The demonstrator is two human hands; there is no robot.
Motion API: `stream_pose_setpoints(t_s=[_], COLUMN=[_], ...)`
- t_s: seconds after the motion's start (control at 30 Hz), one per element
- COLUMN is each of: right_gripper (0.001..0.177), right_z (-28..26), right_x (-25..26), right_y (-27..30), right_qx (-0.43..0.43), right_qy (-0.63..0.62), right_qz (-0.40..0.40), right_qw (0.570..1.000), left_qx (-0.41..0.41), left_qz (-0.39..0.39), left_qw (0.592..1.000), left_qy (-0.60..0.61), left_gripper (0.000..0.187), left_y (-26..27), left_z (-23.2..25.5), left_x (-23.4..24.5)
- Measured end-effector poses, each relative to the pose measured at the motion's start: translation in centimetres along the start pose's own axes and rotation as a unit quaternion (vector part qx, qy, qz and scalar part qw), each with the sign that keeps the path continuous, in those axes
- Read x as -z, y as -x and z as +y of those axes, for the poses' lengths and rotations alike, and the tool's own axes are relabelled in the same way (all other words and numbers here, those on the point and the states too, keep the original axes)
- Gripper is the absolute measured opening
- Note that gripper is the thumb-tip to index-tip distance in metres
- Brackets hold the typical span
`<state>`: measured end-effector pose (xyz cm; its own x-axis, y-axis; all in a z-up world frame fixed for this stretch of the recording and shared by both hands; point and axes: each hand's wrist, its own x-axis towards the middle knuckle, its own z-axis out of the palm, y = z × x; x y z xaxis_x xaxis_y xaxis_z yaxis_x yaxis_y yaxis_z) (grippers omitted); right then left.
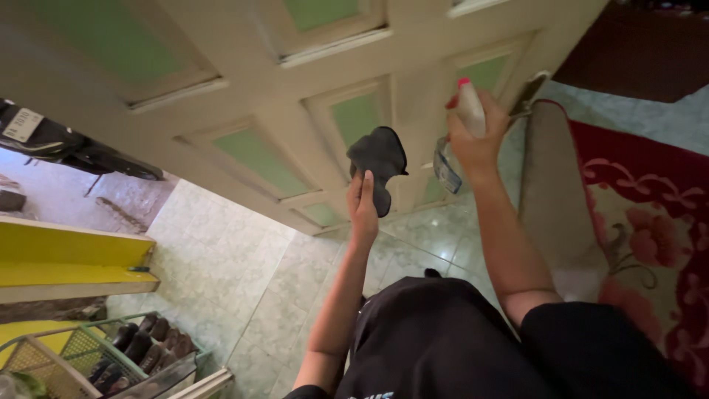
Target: The person sprays a cleaning liquid on a door and wipes the door panels and handle using a cloth.
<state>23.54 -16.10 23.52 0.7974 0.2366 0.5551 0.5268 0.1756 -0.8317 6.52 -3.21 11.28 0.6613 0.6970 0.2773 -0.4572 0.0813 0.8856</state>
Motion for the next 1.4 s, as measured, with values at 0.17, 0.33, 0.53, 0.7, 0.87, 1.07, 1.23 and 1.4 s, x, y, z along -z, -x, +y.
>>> stream_pose_setpoints(t_s=[0.17,0.33,0.53,0.7,0.87,1.07,1.23,1.4], right_gripper=[0.006,0.015,0.008,0.005,0.012,0.007,0.015,0.008], right_z=[2.3,4.4,6.8,8.8,9.5,11.5,12.1,14.4], right_x=[6.2,10.9,15.8,17.9,18.0,16.0,13.8,11.6], right_y=[-2.8,-4.2,-5.6,-5.9,-3.7,-1.1,0.7,2.2], right_qx=[0.038,-0.036,-0.014,0.019,-0.008,0.010,0.012,-0.032], right_qy=[0.086,-0.006,0.097,0.133,0.073,0.143,0.116,0.131], right_qz=[0.027,0.066,0.048,0.069,-0.007,-0.038,-0.115,-0.156], right_qw=[0.995,0.997,0.994,0.988,0.997,0.989,0.986,0.979], left_qx=[0.034,0.036,0.034,-0.002,0.056,0.093,0.083,0.113], left_qz=[0.037,0.020,0.024,0.009,0.042,0.062,0.059,0.100], left_qw=[0.999,0.999,0.999,1.000,0.998,0.993,0.993,0.987], left_qy=[-0.014,0.016,0.005,-0.005,-0.005,-0.042,-0.054,-0.050], left_gripper=[0.045,0.046,0.045,0.045,0.046,0.044,0.044,0.044], left_y=[0.4,1.4,2.6,3.0,4.1,5.5,6.0,6.8], left_z=[-4.1,-4.3,-5.6,-5.9,-9.5,-12.0,-11.2,-11.9], left_x=[-4.4,-9.0,-12.8,-14.2,-12.9,-10.9,-10.3,-9.1])
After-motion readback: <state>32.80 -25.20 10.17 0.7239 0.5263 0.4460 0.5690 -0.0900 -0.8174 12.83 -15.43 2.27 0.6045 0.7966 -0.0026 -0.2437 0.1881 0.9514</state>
